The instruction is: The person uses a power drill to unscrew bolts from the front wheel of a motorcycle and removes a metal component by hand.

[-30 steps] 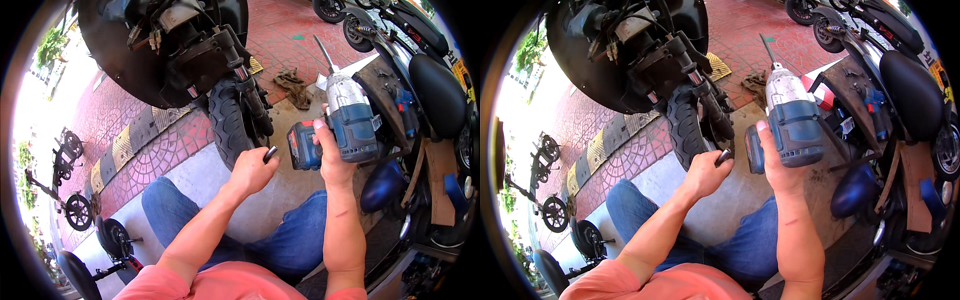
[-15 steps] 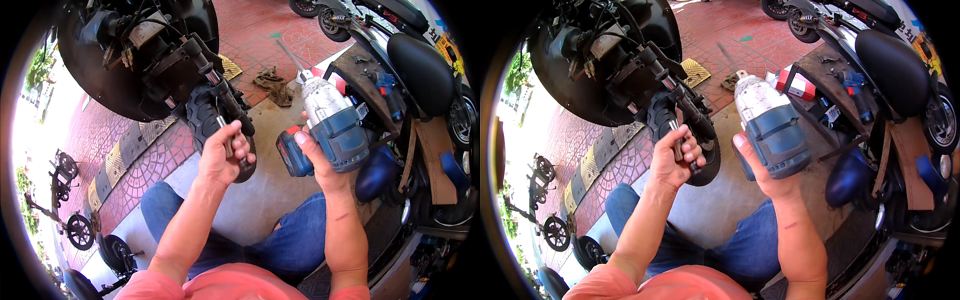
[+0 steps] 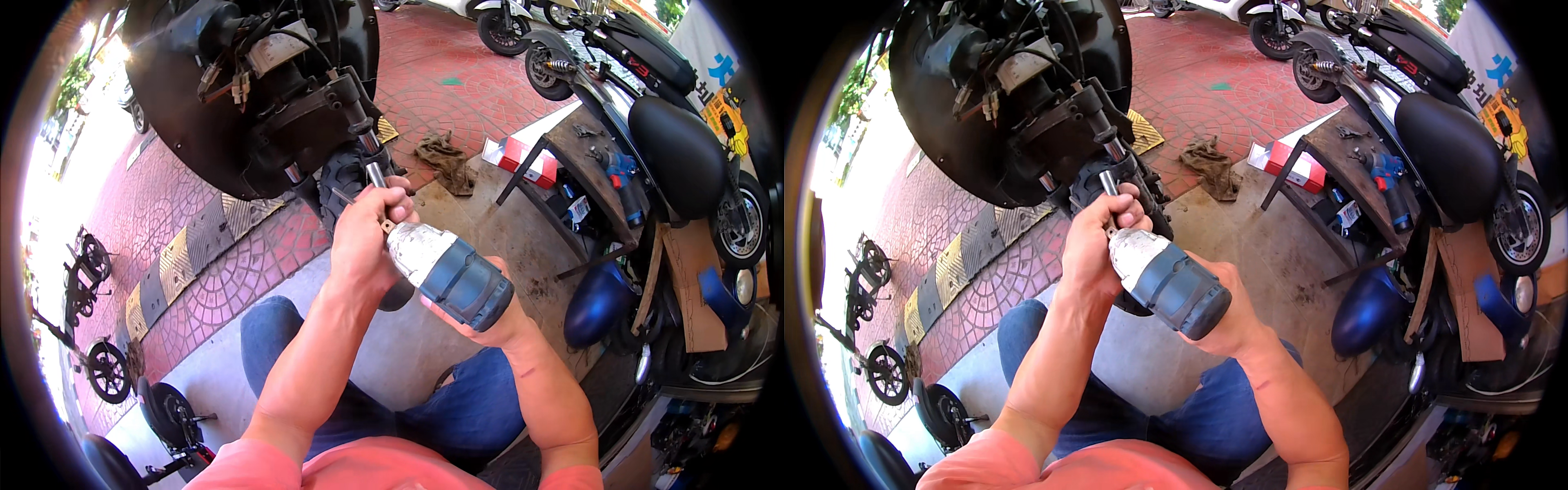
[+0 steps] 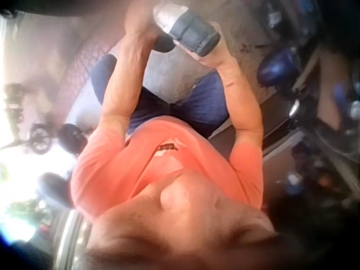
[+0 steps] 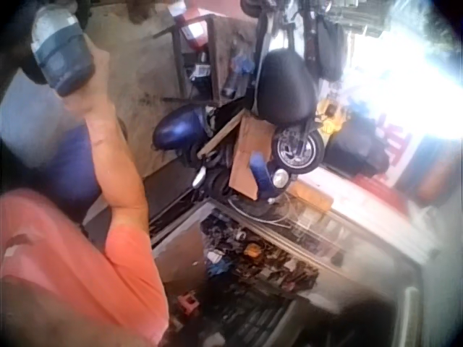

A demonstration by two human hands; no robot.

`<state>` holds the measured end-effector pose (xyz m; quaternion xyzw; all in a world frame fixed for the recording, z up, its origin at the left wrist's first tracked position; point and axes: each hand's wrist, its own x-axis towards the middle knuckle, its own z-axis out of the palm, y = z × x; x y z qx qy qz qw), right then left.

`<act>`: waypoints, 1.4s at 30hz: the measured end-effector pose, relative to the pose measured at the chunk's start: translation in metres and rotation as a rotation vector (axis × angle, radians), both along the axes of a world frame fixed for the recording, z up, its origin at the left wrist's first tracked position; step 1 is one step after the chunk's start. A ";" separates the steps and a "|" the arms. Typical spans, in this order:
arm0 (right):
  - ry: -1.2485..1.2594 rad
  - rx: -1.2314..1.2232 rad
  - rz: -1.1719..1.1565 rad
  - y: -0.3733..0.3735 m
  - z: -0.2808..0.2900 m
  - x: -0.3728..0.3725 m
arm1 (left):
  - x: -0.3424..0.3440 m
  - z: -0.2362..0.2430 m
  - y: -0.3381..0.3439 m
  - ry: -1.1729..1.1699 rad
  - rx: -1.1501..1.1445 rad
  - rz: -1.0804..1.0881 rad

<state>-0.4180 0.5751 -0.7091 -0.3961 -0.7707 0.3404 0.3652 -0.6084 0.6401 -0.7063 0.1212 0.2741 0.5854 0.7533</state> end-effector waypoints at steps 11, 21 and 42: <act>0.090 0.187 0.114 -0.002 0.004 -0.016 | -0.047 0.025 0.002 -0.576 0.058 0.069; 0.094 0.183 0.019 0.002 -0.003 -0.015 | -0.034 0.028 0.001 -0.732 0.317 0.135; 0.822 -0.677 0.003 0.024 -0.003 0.000 | 0.006 0.023 0.025 -0.645 0.546 0.109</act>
